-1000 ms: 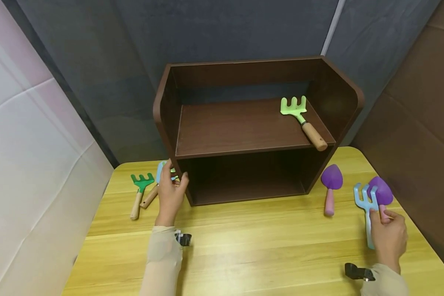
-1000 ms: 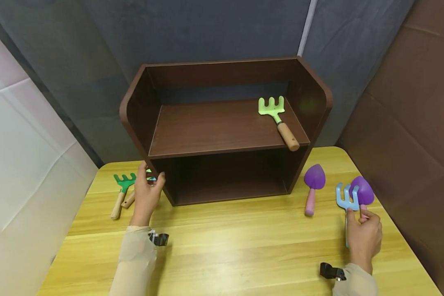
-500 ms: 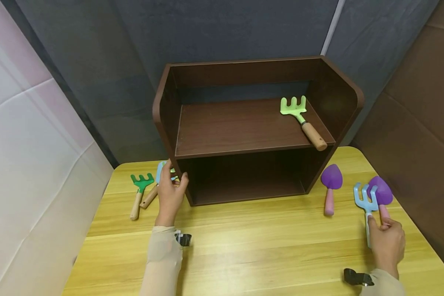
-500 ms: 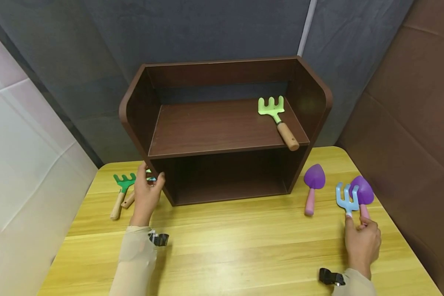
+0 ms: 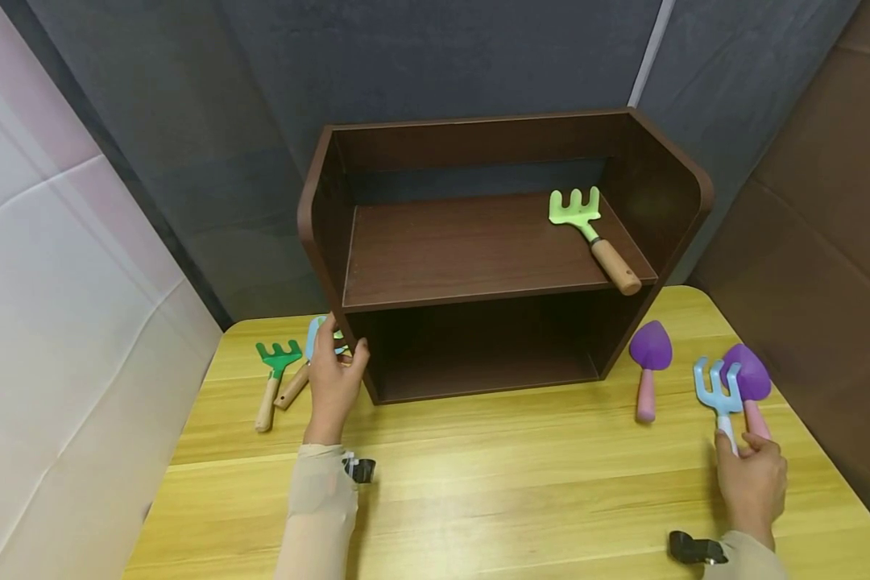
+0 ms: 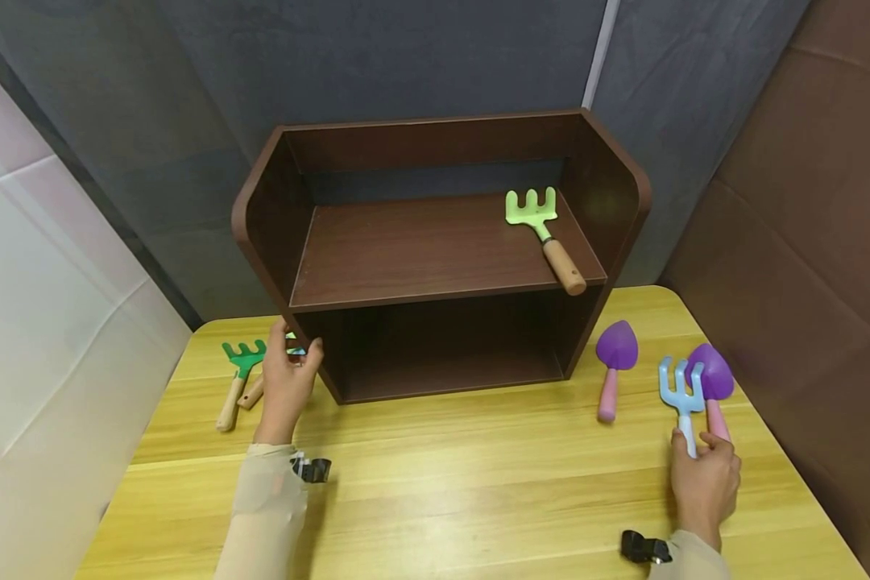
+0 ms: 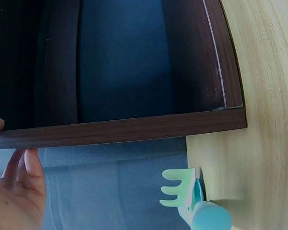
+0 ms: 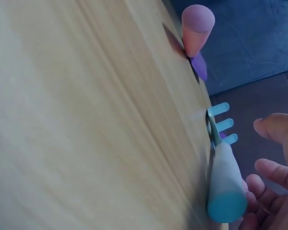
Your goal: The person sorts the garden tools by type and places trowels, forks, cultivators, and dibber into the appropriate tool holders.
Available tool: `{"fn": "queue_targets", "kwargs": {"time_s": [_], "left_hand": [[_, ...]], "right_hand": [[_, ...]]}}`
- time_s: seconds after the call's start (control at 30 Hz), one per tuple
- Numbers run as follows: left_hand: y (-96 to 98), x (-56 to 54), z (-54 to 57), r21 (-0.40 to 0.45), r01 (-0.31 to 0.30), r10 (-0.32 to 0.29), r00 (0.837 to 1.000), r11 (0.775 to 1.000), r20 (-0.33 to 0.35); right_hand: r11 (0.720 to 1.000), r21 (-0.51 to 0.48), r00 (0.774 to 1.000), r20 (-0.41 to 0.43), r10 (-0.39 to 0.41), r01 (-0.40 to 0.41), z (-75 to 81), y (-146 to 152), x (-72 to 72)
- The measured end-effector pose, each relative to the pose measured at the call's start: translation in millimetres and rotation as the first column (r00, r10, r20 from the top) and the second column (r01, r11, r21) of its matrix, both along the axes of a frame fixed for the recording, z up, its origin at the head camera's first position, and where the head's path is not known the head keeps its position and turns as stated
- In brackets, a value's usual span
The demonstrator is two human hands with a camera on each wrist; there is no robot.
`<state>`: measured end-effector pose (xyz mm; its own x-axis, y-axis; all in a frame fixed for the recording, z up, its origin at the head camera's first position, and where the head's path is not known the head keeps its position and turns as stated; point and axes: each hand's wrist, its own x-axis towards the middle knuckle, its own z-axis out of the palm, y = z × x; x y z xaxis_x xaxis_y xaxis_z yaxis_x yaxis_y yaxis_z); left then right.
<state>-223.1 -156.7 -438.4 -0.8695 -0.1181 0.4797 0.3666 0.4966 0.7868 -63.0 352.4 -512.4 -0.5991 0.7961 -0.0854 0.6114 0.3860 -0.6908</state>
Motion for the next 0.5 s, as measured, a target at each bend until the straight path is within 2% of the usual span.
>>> {"fn": "queue_targets", "kwargs": {"time_s": [0.5], "left_hand": [[0.2, 0.4, 0.2, -0.003, -0.013, 0.013, 1.0, 1.0, 0.0]], "right_hand": [[1.0, -0.001, 1.0, 0.012, -0.011, 0.011, -9.1, 1.3, 2.6]]}}
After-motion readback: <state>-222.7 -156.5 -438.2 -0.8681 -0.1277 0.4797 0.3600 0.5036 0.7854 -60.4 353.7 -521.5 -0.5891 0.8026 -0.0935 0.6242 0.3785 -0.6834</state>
